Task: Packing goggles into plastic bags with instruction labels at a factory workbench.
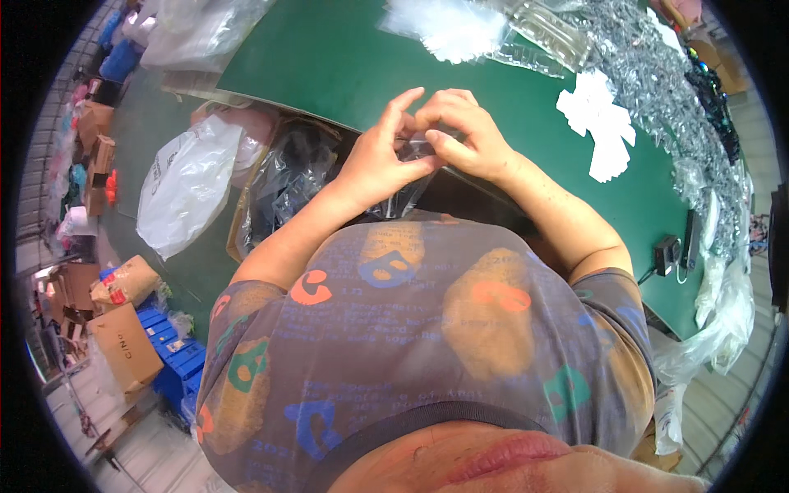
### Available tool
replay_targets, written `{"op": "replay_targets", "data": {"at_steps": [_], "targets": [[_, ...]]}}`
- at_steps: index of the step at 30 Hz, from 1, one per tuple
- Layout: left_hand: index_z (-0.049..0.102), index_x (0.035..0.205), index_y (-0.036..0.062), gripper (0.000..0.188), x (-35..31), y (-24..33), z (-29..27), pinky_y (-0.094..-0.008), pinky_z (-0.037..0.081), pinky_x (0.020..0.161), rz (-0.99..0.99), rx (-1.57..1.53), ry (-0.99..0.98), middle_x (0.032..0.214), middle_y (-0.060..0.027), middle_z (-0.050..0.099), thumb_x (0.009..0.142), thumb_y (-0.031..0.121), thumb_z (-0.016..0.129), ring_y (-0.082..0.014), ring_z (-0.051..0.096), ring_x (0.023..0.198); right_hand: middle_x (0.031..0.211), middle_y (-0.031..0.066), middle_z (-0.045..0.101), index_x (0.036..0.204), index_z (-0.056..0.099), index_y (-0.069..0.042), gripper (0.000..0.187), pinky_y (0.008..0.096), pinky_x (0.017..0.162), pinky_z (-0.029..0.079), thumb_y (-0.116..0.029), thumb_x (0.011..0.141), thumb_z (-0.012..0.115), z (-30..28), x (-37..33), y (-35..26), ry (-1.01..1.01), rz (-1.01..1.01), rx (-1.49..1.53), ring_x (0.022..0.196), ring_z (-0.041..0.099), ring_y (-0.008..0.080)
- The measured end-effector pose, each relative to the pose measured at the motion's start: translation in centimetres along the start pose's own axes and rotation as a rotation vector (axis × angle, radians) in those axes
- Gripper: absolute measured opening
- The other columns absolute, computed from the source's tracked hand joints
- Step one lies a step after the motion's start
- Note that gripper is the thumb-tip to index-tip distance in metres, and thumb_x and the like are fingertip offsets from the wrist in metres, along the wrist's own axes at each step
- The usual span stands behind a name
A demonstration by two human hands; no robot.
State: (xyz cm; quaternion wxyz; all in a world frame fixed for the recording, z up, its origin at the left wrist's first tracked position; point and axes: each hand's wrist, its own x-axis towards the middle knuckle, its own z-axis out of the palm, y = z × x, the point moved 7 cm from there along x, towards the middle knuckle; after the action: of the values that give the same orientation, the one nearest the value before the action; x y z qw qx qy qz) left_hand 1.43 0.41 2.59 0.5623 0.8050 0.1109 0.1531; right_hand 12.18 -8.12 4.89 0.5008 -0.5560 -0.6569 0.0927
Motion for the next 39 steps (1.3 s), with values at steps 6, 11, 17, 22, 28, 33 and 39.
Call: {"op": "replay_targets", "data": {"at_steps": [6,11,17,22,28,33,39], "targets": [[0.046,0.135,0.0049,0.070,-1.2,-1.6,-3.4,-0.0287,0.053,0.089,0.003,-0.321,0.048,0.105,-0.0051,0.062,0.078,0.009,0.086,-0.0120,0.062,0.097,0.095,0.0074,0.063,0.108,0.067,-0.003,0.020,0.0344,0.084,0.049,-0.018,0.094,0.068,1.3,0.7,0.2,-0.130,0.137,0.089,0.094,0.061,0.0224],[0.062,0.099,0.0029,0.025,-3.5,-1.8,-4.8,-0.0245,0.051,0.076,0.022,-0.393,0.007,0.094,-0.0007,0.061,0.084,0.009,0.081,-0.0074,0.060,0.088,0.092,0.0081,0.061,0.099,0.069,-0.004,0.012,0.0344,0.080,0.049,-0.014,0.094,0.069,2.9,1.9,-1.1,-0.199,0.120,-0.037,0.089,0.060,0.0231],[0.065,0.091,0.0043,0.012,-6.3,0.9,-7.3,-0.0365,0.053,0.078,0.452,0.283,0.157,0.094,-0.0105,0.065,0.085,0.011,0.073,-0.0273,0.064,0.089,0.081,0.0061,0.060,0.103,0.066,-0.010,0.025,0.0404,0.070,0.051,-0.007,0.079,0.072,5.5,3.3,-6.5,-0.474,-0.150,-0.456,0.078,0.063,0.0289],[0.063,0.092,0.0062,0.015,-8.0,3.1,-7.1,-0.0392,0.053,0.078,0.661,0.530,0.201,0.091,-0.0079,0.061,0.085,0.015,0.073,-0.0272,0.063,0.087,0.079,0.0071,0.061,0.102,0.065,-0.009,0.021,0.0412,0.066,0.052,-0.006,0.083,0.070,4.8,3.7,-9.0,-0.561,-0.104,-0.479,0.073,0.064,0.0293],[0.062,0.088,0.0061,0.013,-7.0,0.7,-9.3,-0.0382,0.053,0.077,0.687,0.433,0.232,0.090,-0.0079,0.061,0.087,0.015,0.071,-0.0268,0.063,0.085,0.090,0.0139,0.068,0.105,0.066,-0.002,0.014,0.0369,0.072,0.053,-0.004,0.091,0.065,-2.9,1.8,-10.9,-0.450,0.426,-0.484,0.083,0.067,0.0301],[0.062,0.088,0.0062,0.010,-2.6,0.0,-12.1,-0.0390,0.053,0.072,0.688,0.288,0.329,0.087,-0.0075,0.063,0.086,0.010,0.071,-0.0292,0.063,0.081,0.077,-0.0041,0.059,0.103,0.071,0.000,0.014,0.0223,0.055,0.042,-0.011,0.096,0.065,-16.9,-9.9,-16.9,0.223,1.141,-0.385,0.064,0.052,0.0044],[0.065,0.087,0.0057,0.009,3.4,-0.9,-10.2,-0.0402,0.051,0.073,0.678,0.261,0.167,0.088,-0.0090,0.065,0.086,0.012,0.072,-0.0308,0.064,0.084,0.071,-0.0062,0.054,0.110,0.069,-0.003,0.019,0.0221,0.050,0.038,-0.018,0.099,0.064,-24.3,-25.7,-27.7,0.620,1.361,-0.510,0.056,0.047,0.0044]]}}
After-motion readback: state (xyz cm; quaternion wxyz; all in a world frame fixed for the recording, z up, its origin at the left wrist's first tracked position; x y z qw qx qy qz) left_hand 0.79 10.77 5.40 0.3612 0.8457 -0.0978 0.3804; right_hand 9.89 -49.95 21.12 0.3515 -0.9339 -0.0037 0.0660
